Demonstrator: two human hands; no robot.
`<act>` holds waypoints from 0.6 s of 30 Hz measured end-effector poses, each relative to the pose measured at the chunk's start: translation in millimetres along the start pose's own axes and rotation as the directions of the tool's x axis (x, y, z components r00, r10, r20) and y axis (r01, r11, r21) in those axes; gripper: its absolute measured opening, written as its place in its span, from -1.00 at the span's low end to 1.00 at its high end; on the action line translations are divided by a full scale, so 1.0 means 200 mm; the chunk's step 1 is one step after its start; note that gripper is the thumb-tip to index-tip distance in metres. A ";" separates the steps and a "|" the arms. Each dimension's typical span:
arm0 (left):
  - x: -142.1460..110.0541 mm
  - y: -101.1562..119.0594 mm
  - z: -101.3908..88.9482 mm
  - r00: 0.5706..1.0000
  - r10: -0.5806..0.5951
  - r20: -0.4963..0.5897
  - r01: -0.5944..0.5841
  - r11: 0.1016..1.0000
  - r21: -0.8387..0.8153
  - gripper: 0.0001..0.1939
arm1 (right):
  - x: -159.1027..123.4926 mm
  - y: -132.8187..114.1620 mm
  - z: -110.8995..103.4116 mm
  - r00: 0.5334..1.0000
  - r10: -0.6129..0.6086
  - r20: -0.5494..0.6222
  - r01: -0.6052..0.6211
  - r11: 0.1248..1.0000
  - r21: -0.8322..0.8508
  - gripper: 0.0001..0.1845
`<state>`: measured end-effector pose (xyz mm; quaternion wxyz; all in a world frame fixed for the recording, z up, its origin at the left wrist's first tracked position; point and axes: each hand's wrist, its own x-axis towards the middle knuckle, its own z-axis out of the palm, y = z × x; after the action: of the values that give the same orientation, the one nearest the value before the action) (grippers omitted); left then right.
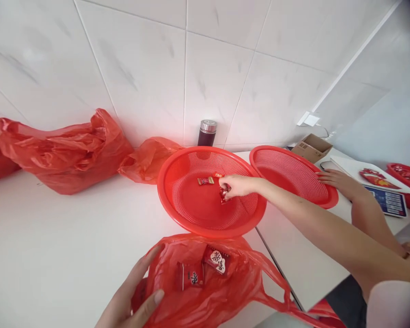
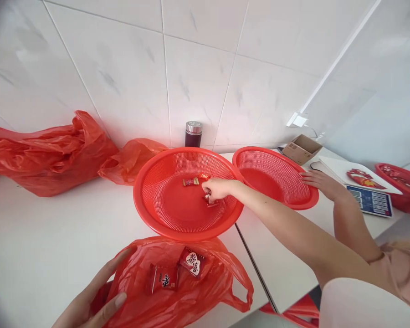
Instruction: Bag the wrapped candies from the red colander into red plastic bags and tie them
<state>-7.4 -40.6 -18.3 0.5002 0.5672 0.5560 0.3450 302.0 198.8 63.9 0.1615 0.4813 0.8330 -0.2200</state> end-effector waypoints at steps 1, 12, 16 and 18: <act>0.00 0.01 0.00 0.999 -0.036 0.037 0.038 0.998 -0.051 -0.41 | -0.05 -0.04 -0.02 0.999 -0.030 -0.040 0.032 0.999 0.043 -0.75; 0.00 0.10 0.00 0.981 -0.135 0.143 0.170 0.947 -0.274 -0.26 | -0.58 -0.76 0.30 0.930 -0.350 -0.113 0.365 0.843 0.394 -0.87; -0.01 0.12 0.01 0.977 -0.160 0.140 0.201 0.911 -0.360 -0.26 | -0.57 -0.75 0.29 0.913 -0.328 -0.241 0.394 0.864 0.313 -0.83; -0.02 0.13 0.01 0.973 -0.189 0.130 0.225 0.897 -0.380 -0.23 | -0.52 -0.68 0.19 0.898 -0.297 -0.326 0.407 0.842 0.354 -0.80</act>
<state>2.2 -41.1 5.5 0.6619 0.4080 0.5096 0.3684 235.9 42.7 110.8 -0.0974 0.3663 0.8556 -0.3527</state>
